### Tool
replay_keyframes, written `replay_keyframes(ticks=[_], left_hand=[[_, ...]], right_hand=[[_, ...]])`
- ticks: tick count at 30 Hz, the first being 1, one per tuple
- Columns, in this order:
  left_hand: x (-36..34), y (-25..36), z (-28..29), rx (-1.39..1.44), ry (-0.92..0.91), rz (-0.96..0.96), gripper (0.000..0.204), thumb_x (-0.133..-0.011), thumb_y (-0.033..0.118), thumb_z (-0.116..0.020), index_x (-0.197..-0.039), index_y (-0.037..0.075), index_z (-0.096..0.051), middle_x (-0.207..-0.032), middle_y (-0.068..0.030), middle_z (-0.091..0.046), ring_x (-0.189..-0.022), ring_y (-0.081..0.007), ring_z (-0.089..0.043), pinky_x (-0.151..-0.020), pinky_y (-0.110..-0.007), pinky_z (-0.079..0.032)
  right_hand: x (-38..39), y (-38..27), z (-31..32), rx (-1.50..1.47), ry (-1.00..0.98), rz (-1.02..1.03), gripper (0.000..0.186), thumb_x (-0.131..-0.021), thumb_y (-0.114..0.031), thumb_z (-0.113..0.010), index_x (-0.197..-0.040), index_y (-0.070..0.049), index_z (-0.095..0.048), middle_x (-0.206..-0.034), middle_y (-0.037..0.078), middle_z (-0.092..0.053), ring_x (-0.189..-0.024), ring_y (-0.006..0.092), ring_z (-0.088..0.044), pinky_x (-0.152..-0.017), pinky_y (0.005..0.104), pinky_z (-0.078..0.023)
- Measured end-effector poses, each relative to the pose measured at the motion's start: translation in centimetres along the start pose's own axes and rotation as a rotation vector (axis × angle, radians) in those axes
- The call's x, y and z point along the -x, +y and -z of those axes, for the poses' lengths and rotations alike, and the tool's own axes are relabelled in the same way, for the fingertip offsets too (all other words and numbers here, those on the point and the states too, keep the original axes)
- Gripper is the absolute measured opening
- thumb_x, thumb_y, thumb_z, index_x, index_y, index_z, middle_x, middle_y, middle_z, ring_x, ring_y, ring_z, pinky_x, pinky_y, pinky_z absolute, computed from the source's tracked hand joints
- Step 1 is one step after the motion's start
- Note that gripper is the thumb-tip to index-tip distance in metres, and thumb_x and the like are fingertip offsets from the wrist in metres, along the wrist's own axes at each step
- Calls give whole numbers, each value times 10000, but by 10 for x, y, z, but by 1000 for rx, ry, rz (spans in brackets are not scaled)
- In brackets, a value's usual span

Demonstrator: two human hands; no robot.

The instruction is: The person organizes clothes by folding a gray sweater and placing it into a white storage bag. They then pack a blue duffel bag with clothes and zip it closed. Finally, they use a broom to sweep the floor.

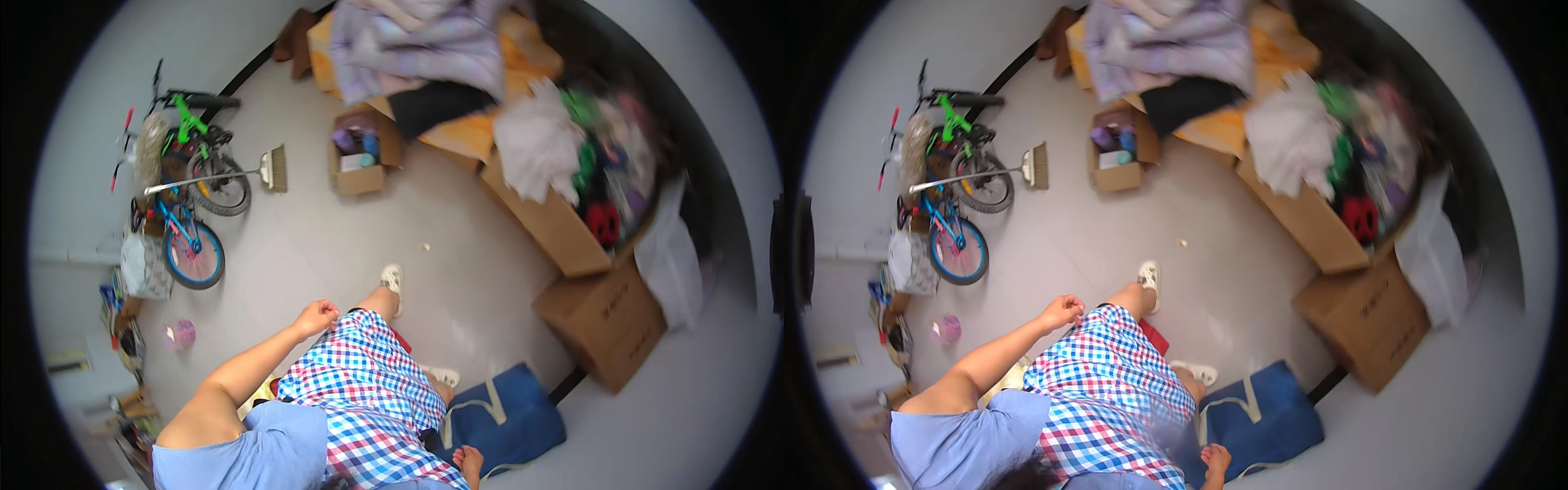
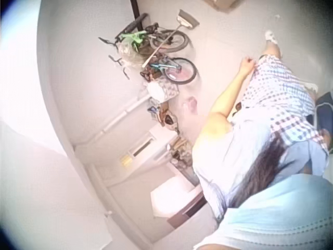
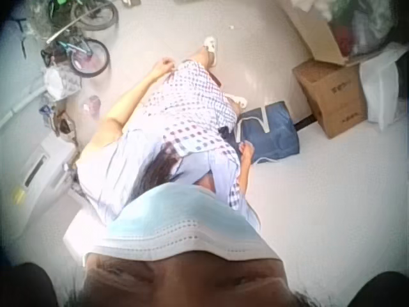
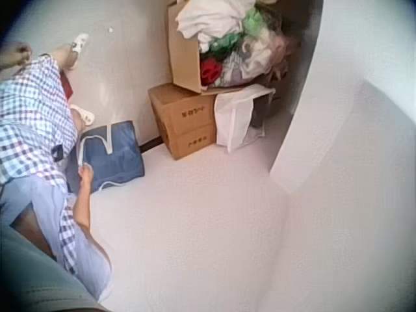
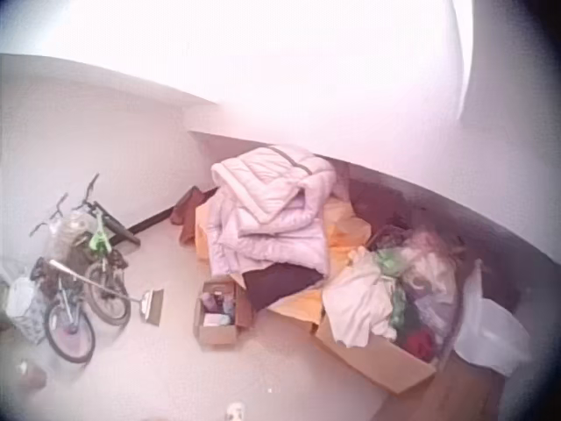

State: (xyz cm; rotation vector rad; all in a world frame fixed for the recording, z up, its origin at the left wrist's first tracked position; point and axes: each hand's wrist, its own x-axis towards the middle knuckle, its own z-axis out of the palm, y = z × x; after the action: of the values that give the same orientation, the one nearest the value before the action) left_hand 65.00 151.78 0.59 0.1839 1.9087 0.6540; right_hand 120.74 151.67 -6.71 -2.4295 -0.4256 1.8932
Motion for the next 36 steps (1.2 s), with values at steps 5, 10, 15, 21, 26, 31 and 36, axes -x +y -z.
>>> replay_keyframes(ticks=[5,10,15,21,26,31,36], left_hand=[[53,-37,93,138,196,-46,144,-822,124,-496,-903,25,-560,-776,-57,-596,-651,-135,-602,-549,-237,-448],[132,-57,156,573,507,-31,143,-843,134,-473,-911,46,-562,-792,-52,-601,-640,-118,-587,-557,-229,-448],[147,-37,248,678,600,25,147,-862,148,-471,-916,43,-560,-803,-53,-597,-655,-110,-582,-576,-223,-451],[77,-36,295,669,584,-11,132,-869,158,-502,-890,40,-557,-761,-38,-587,-640,-101,-569,-561,-220,-445],[32,-78,336,595,527,49,123,-873,156,-515,-874,41,-557,-719,-29,-581,-614,-97,-556,-544,-219,-445],[-30,-85,333,681,454,239,143,-862,172,-535,-897,35,-557,-759,-40,-590,-618,-110,-567,-558,-227,-450],[-99,-83,323,526,392,192,168,-857,166,-546,-940,20,-554,-780,-43,-584,-659,-109,-567,-626,-238,-472]], right_hand=[[20,-111,3,221,13,157,98,-845,-96,-508,-840,-13,-560,-629,96,-593,-455,150,-561,-376,254,-465],[76,-250,-44,448,-166,520,124,-830,-176,-516,-790,-62,-546,-629,75,-577,-502,159,-548,-437,278,-444],[145,-380,-177,620,-237,662,154,-837,-188,-524,-790,-44,-549,-648,74,-581,-526,158,-554,-451,275,-441],[134,-440,-330,802,-277,598,183,-824,-182,-535,-813,-1,-557,-699,98,-599,-566,163,-578,-474,285,-472],[98,-441,-505,836,-256,475,247,-827,-251,-550,-821,-5,-570,-684,107,-600,-556,161,-581,-463,290,-470],[13,-419,-676,699,-308,343,509,-815,-410,-563,-1006,61,-529,-751,156,-591,-596,217,-574,-528,330,-513],[-61,-414,-766,602,-133,172,596,-789,-464,-588,-1064,56,-485,-794,147,-555,-637,252,-545,-606,398,-526]])
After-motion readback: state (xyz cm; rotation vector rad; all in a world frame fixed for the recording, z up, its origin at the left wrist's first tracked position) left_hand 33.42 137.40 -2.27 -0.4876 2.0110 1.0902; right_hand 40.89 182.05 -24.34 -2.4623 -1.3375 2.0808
